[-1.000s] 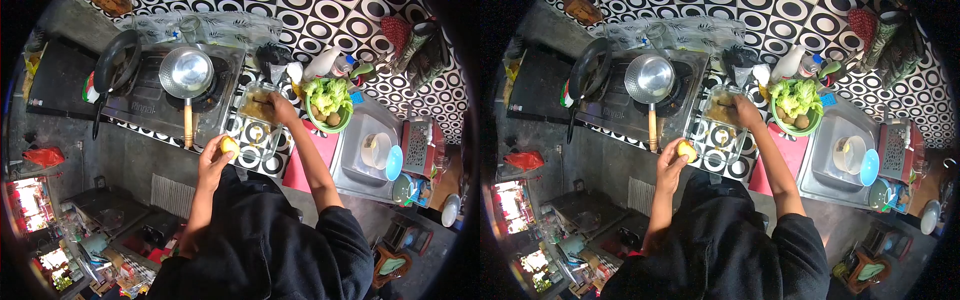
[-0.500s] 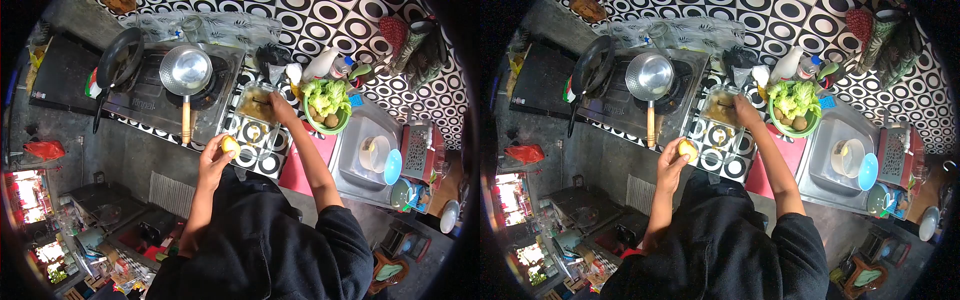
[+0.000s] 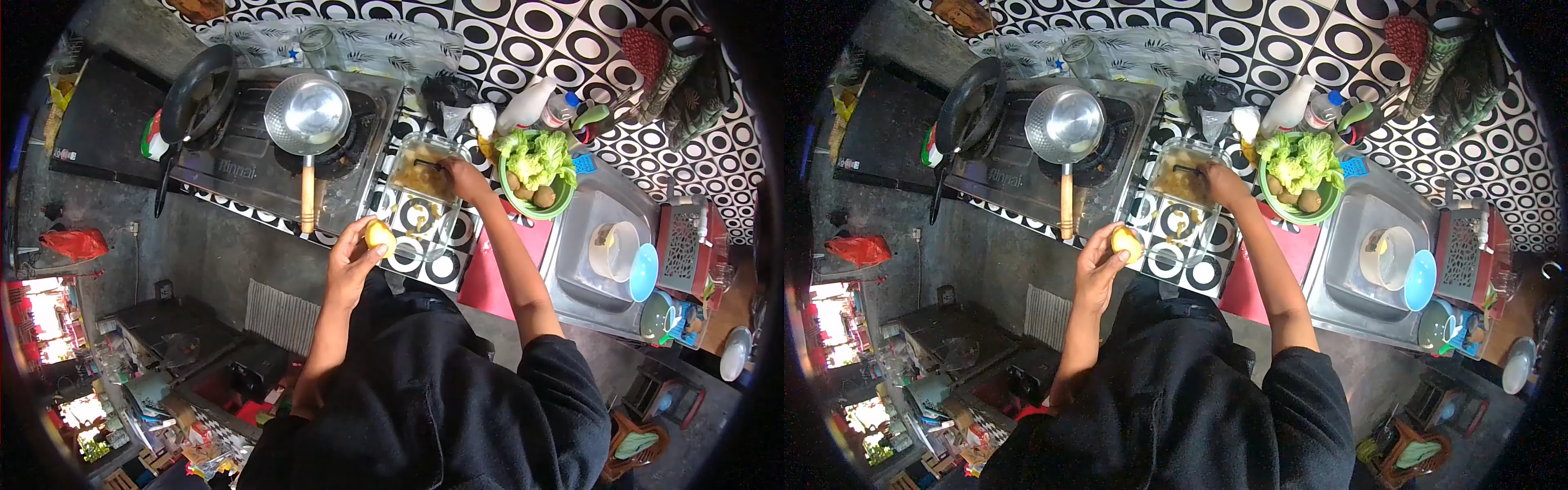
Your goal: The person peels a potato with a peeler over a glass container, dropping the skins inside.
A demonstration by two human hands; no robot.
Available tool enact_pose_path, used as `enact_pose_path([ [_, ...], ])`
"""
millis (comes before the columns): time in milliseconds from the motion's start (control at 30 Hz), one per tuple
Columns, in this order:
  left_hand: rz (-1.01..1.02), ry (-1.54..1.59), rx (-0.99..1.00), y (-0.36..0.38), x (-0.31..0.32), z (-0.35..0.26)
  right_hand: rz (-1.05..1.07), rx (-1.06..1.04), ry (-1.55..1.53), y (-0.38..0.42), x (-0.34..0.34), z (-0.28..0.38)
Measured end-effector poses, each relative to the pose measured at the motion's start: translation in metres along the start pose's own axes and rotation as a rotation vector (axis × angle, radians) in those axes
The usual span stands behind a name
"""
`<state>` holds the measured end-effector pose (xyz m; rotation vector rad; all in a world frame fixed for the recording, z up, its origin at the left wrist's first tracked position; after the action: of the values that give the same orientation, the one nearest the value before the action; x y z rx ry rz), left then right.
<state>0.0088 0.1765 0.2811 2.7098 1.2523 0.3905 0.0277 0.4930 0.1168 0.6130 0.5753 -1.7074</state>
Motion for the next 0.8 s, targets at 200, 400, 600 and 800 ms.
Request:
enact_pose_path([
  [200,0.013,0.018,-0.011,-0.004,-0.014,0.003,-0.016,0.021,-0.047,0.0,-0.002,0.014],
  [400,0.036,0.007,-0.015,-0.018,-0.031,-0.002,-0.022,0.204,-0.342,0.003,-0.019,0.059],
  [600,0.168,0.025,0.054,-0.044,-0.038,-0.023,-0.177,0.266,-0.822,0.026,-0.032,0.129],
  [800,0.314,0.023,0.158,-0.069,-0.042,-0.036,-0.247,0.312,-1.074,0.045,-0.035,0.209],
])
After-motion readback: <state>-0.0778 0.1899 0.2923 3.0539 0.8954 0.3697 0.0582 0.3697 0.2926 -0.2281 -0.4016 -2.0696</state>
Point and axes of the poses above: each hand's wrist, its own y-axis away from the middle knuckle, its own x-axis out of the palm, z = x × y, the point moved 1 cm from there along -y, towards the middle knuckle, and after that the axes turned 12 degrees about -y, right-handed, at the moved point
